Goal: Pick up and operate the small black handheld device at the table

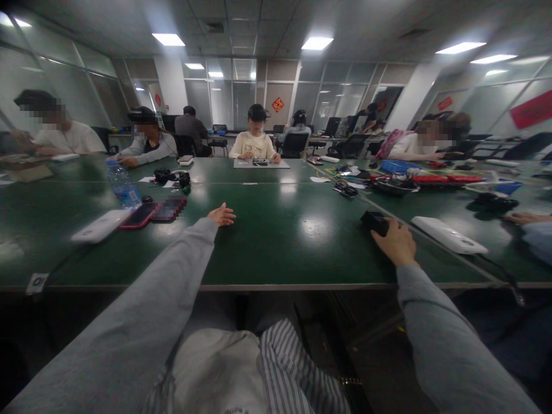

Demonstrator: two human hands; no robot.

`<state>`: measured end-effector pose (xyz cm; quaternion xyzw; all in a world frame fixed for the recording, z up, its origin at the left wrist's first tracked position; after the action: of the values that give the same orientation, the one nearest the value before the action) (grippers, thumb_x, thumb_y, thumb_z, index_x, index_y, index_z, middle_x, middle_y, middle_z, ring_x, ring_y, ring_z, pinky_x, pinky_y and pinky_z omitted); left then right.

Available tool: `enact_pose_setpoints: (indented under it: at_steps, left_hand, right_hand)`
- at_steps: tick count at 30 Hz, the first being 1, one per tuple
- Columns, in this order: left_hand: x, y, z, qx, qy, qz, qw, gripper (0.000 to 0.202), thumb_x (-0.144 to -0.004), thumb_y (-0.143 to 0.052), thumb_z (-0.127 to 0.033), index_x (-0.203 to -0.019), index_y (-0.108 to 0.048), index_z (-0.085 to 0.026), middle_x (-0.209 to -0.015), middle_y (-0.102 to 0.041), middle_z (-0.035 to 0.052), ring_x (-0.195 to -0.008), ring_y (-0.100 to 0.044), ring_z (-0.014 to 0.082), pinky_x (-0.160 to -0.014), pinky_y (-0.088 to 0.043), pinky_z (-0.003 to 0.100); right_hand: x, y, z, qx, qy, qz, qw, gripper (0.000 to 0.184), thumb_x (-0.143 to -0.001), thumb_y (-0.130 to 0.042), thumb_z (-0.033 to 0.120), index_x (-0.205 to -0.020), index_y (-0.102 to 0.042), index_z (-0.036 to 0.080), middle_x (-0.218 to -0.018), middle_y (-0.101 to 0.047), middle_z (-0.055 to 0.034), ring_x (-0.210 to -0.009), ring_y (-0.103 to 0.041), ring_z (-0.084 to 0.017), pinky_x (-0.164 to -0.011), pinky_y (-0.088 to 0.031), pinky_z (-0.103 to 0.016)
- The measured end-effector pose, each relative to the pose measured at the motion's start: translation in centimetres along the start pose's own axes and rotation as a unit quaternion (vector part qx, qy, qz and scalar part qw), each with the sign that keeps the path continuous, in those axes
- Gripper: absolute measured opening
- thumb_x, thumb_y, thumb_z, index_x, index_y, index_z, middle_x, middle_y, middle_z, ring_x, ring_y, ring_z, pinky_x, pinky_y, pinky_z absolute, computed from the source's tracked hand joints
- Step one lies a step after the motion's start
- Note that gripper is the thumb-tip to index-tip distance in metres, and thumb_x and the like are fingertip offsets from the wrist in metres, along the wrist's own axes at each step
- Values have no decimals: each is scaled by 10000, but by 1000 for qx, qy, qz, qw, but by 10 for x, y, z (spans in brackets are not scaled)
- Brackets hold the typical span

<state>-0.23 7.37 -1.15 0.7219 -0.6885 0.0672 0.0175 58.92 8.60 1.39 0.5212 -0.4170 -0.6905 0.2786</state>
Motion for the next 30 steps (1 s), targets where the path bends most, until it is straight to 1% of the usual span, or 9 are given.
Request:
enact_pose_setpoints:
  at_steps: [6, 10, 13, 16, 19, 22, 23, 25, 30]
  left_hand:
    - [0, -1, -1, 0, -1, -7, 1000, 530, -768, -424, -609, -936, -579, -131, -897, -675, 129, -598, -627, 135, -556, -480, 240]
    - [0, -1, -1, -5, 3, -24, 1000, 532, -765, -421, -617, -916, -581, -133, -895, -672, 126, -595, -622, 132, -553, -477, 242]
    - [0, 0, -3, -10, -19, -32, 999, 469, -790, -432, -572, -907, -583, -144, -902, -667, 110, -582, -607, 118, -564, -476, 247]
    - [-1, 8, -6, -51, -75, -80, 993, 359, -802, -482, -491, -893, -586, -160, -936, -653, 83, -643, -599, 104, -616, -471, 233]
    - [-6, 19, -8, -107, -133, -149, 974, 242, -786, -554, -379, -912, -579, -174, -1007, -624, 62, -816, -595, 111, -757, -455, 230]
    - [-12, 31, -7, -111, -159, -198, 961, 225, -766, -591, -302, -955, -562, -183, -1078, -586, 68, -977, -556, 130, -887, -402, 246]
    - [-13, 35, -5, -110, -160, -214, 957, 246, -753, -607, -292, -970, -554, -191, -1090, -578, 68, -1015, -540, 137, -916, -383, 253]
    - [-14, 44, -5, -117, -168, -238, 949, 284, -741, -620, -300, -997, -537, -209, -1107, -567, 65, -1066, -514, 148, -950, -354, 267]
    - [-14, 47, -6, -126, -188, -216, 950, 355, -683, -678, -322, -994, -547, -211, -1060, -584, 70, -1041, -532, 172, -941, -364, 283]
  right_hand:
    - [-20, -9, 11, -12, 29, 75, 997, 621, -782, -531, 424, -1295, -311, 153, -1135, -429, -229, -999, -486, -258, -803, -326, -376]
    - [-35, -21, 51, -23, 55, 130, 990, 621, -781, -537, 407, -1284, -317, 116, -1136, -426, -235, -1025, -461, -257, -811, -324, -361]
    - [-25, -25, 121, -65, 88, 151, 982, 641, -768, -557, 409, -1288, -322, 117, -1135, -434, -223, -1029, -461, -263, -832, -338, -367]
    - [14, -15, 227, -152, 193, 143, 959, 602, -757, -575, 346, -1279, -341, 157, -1137, -451, -168, -1041, -459, -260, -865, -364, -383]
    - [75, 6, 338, -249, 321, 130, 904, 578, -751, -574, 317, -1274, -352, 207, -1155, -442, -126, -1049, -450, -261, -881, -387, -425]
    - [139, 31, 419, -326, 420, 123, 838, 580, -753, -575, 310, -1281, -340, 270, -1149, -431, -86, -1041, -452, -247, -872, -408, -436]
    - [154, 36, 435, -338, 432, 124, 827, 582, -749, -581, 300, -1279, -342, 274, -1136, -431, -83, -1031, -456, -245, -859, -418, -431]
    - [173, 44, 453, -349, 425, 108, 829, 591, -753, -574, 278, -1290, -329, 258, -1122, -424, -95, -1020, -455, -249, -852, -421, -431]
    - [182, 49, 452, -360, 425, 102, 824, 614, -753, -576, 274, -1305, -307, 249, -1105, -412, -94, -1021, -449, -250, -865, -418, -432]
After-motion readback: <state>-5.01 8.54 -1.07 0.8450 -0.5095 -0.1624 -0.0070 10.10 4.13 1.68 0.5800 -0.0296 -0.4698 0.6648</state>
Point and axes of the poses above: each hand's wrist, its own x-axis away from the middle knuckle, its own y-axis out of the back of the hand, z = x × y, the point moved 7 cm from there along -x, towards the middle knuckle
